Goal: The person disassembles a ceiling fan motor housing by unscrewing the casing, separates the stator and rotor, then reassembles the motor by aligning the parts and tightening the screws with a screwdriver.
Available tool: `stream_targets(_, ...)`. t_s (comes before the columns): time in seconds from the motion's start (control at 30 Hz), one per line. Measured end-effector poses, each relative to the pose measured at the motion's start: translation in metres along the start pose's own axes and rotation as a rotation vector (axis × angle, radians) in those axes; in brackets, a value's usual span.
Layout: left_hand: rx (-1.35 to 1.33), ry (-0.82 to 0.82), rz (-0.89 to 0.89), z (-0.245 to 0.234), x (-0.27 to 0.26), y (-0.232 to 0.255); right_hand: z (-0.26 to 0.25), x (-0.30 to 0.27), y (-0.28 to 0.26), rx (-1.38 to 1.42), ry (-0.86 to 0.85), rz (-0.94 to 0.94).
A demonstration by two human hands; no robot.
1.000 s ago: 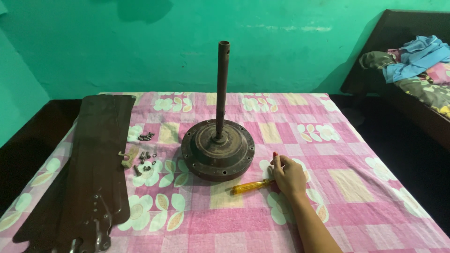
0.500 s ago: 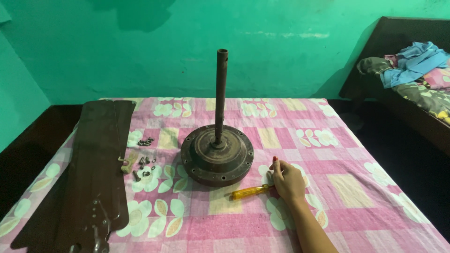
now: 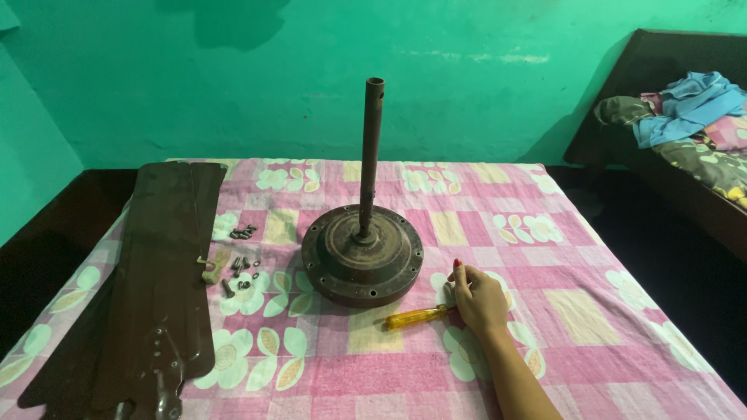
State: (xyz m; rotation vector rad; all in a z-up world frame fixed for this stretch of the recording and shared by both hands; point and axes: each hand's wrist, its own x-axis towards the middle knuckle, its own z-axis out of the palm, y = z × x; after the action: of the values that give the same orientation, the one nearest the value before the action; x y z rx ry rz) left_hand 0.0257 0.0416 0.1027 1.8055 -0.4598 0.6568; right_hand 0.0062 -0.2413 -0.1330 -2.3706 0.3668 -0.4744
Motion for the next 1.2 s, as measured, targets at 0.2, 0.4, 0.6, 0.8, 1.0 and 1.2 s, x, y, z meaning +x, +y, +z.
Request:
stream_targets(0.2, -0.061, 0.030, -0.013, 0.000, -0.020, 0.000, 0.001, 0.003, 0.000, -0.039, -0.014, 0.023)
stream_targets(0.4, -0.138, 0.040, -0.034, -0.004, -0.053, -0.011, 0.002, 0.003, 0.005, -0.008, -0.002, -0.029)
stream_targets(0.6, -0.234, 0.087, -0.085, 0.003, -0.090, -0.002, -0.001, -0.001, -0.002, -0.041, -0.035, -0.004)
stream_targets(0.8, -0.013, 0.230, -0.221, -0.012, -0.136, -0.081, 0.000, -0.014, -0.013, -0.151, 0.133, -0.396)
stream_targets(1.0, 0.689, 0.257, -0.110, -0.035, -0.156, -0.180, 0.007, -0.022, -0.045, -0.076, 0.225, -0.592)
stream_targets(1.2, 0.908, 0.227, -0.092, -0.063, -0.154, -0.200, 0.019, -0.029, -0.121, -0.017, 0.244, -0.804)
